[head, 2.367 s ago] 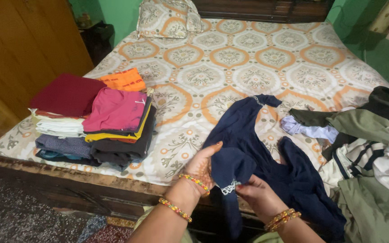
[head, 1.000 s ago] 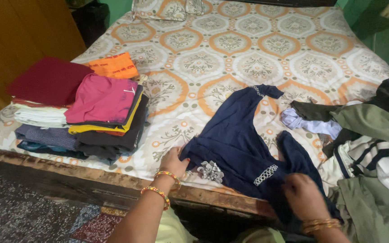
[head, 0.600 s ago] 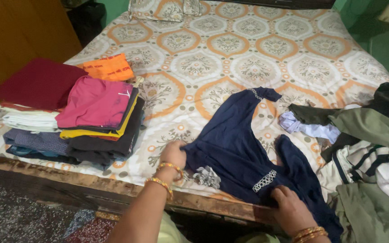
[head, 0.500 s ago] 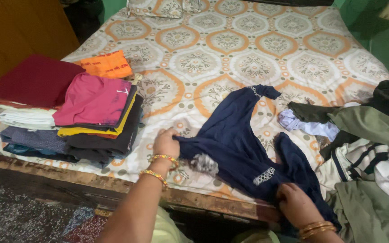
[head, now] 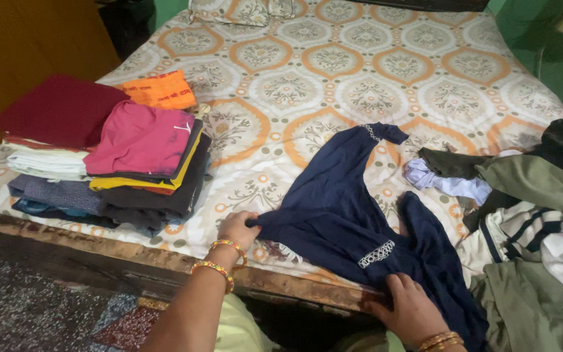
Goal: The person folds a variety of clothing items, including a dark blue garment, a white t-shirt, and a green garment, on a bed and stacks them neatly into a pile.
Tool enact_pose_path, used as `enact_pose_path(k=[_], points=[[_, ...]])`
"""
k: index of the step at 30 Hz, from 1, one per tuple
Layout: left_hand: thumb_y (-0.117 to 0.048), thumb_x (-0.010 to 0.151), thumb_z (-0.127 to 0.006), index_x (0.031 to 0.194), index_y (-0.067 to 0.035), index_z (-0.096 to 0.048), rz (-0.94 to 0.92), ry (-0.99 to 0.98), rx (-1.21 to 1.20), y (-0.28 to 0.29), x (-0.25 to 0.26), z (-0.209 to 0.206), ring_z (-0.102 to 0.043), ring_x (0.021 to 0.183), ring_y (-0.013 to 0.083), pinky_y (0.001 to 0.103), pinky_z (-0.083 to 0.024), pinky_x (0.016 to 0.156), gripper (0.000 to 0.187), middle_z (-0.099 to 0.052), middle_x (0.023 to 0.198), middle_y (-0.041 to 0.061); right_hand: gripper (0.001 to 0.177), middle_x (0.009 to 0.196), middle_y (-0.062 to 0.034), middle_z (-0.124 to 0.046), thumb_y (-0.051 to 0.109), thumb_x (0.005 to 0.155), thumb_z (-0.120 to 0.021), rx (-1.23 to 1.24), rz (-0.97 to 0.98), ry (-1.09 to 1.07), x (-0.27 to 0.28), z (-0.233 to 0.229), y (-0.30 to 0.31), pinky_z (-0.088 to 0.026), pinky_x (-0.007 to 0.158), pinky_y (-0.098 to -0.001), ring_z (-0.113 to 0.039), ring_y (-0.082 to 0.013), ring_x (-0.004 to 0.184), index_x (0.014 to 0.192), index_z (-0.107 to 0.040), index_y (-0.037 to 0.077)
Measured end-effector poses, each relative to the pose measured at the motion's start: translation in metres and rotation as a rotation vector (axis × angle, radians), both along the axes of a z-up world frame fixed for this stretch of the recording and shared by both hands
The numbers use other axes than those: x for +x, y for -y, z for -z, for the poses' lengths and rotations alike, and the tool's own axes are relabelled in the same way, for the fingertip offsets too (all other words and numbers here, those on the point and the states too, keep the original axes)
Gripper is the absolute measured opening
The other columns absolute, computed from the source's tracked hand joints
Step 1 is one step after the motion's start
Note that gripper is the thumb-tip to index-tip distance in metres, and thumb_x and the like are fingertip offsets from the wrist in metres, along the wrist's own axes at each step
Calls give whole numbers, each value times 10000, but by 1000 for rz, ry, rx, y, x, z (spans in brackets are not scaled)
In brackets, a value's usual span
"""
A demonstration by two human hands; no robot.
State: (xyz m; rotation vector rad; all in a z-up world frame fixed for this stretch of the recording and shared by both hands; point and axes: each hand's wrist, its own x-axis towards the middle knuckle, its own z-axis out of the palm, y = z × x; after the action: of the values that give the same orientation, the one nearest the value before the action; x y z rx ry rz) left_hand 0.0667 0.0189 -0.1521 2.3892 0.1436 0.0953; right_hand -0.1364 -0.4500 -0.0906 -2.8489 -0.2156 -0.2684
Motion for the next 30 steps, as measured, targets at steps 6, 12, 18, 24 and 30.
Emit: enact_pose_path(k=[6,12,18,24,30], points=[[-251,902,-993,1191,-139,-968,28,274,-44,-13,0,40,-669,1483,405,477,-491,1279,312,-749,1552,221,565,1359,-176,-759,299,936,-840,-14,55,34,5,29,5,-666,1015,-522,-780,-457,1218,1432,-664,96],[-111,1087,-826,1278,-122,-926,-174,-212,-599,-6,-1,30,-734,879,293,498,-603,823,216,-861,1075,159,232,1289,-142,-836,205,1014,-780,9,121,-136,25,31,35,-678,1019,-514,-820,-438,1203,1241,-790,160],[-69,1091,-795,1243,-181,-925,-227,-202,-759,-9,-12,12,-530,505,154,390,-402,473,230,-743,805,50,263,1055,-133,-916,128,939,-931,463,237,-142,43,11,95,-691,968,-430,-871,-302,1031,1199,-890,139],[-131,1165,-756,1245,-179,-900,-289,-242,-866,-5,-19,1,-444,486,144,387,-318,456,172,-719,791,42,180,1082,-156,-892,192,1103,-879,442,452,133,57,-40,123,-662,959,-446,-877,-325,1015,1276,-880,141],[-87,1038,-808,1350,-149,-886,-218,-119,-793,-8,-6,23,-646,652,187,406,-506,553,328,-853,1029,68,288,1313,-106,-903,268,1012,-885,141,225,51,29,-9,107,-688,1057,-462,-860,-377,1251,1294,-873,207]])
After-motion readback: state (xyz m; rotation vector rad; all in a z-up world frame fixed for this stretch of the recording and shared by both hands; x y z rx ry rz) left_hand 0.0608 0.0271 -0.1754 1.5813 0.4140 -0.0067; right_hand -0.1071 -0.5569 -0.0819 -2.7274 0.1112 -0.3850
